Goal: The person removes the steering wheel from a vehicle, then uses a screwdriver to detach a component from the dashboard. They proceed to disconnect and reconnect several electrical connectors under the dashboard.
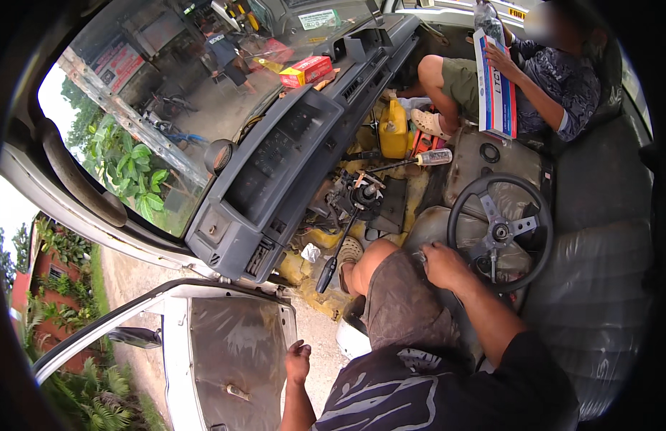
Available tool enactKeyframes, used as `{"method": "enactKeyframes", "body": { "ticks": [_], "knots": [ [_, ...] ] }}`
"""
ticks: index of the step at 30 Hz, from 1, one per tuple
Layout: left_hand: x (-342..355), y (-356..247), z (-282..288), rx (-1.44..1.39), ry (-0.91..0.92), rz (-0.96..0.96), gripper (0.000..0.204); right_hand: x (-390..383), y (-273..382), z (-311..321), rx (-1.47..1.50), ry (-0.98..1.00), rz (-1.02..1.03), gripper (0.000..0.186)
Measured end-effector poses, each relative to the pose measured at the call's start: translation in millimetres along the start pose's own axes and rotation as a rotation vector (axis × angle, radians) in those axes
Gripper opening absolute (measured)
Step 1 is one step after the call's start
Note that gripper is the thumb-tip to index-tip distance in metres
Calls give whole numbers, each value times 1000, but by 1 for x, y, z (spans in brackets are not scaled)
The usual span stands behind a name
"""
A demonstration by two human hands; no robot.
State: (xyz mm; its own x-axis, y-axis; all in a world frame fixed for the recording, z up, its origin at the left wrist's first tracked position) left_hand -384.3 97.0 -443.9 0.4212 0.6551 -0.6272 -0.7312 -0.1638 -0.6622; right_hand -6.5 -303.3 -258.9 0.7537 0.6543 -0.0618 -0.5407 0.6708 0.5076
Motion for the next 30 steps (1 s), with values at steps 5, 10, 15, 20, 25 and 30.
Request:
{"method": "enactKeyframes", "body": {
  "ticks": [5, 10, 15, 20, 25, 30],
  "knots": [
    [-64, -214, -31, -191, 112, -406, 48, 58, 12, 19, 800, -531, -47, 55],
    [-110, -379, -94, 61, 214, -758, 59, 123, 29, 4, 1484, -558, -298, 85],
    [-98, -464, -151, 348, 290, -590, 68, 133, 43, -2, 1730, -453, -105, 74],
    [-93, -484, -173, 182, 328, -316, 61, 128, 44, 21, 1572, -523, 51, 56],
    [-125, -490, -182, -7, 385, -467, 51, 119, 46, 40, 1527, -590, 91, 50],
    [-153, -497, -178, 77, 344, -538, 54, 101, 54, 55, 1442, -681, 165, 46]
  ]
}}
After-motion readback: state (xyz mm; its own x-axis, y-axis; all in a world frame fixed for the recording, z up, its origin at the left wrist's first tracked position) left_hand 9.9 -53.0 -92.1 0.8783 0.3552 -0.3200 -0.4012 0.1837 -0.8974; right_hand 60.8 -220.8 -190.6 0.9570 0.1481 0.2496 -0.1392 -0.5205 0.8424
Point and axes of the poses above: each hand's wrist, its own x-axis towards the middle knuckle, its own z-axis out of the back of the hand, y = z × x, the point moved 4 cm from there along x, towards the middle knuckle, and after that the axes turned 15 degrees about z, right-handed, at the moved point
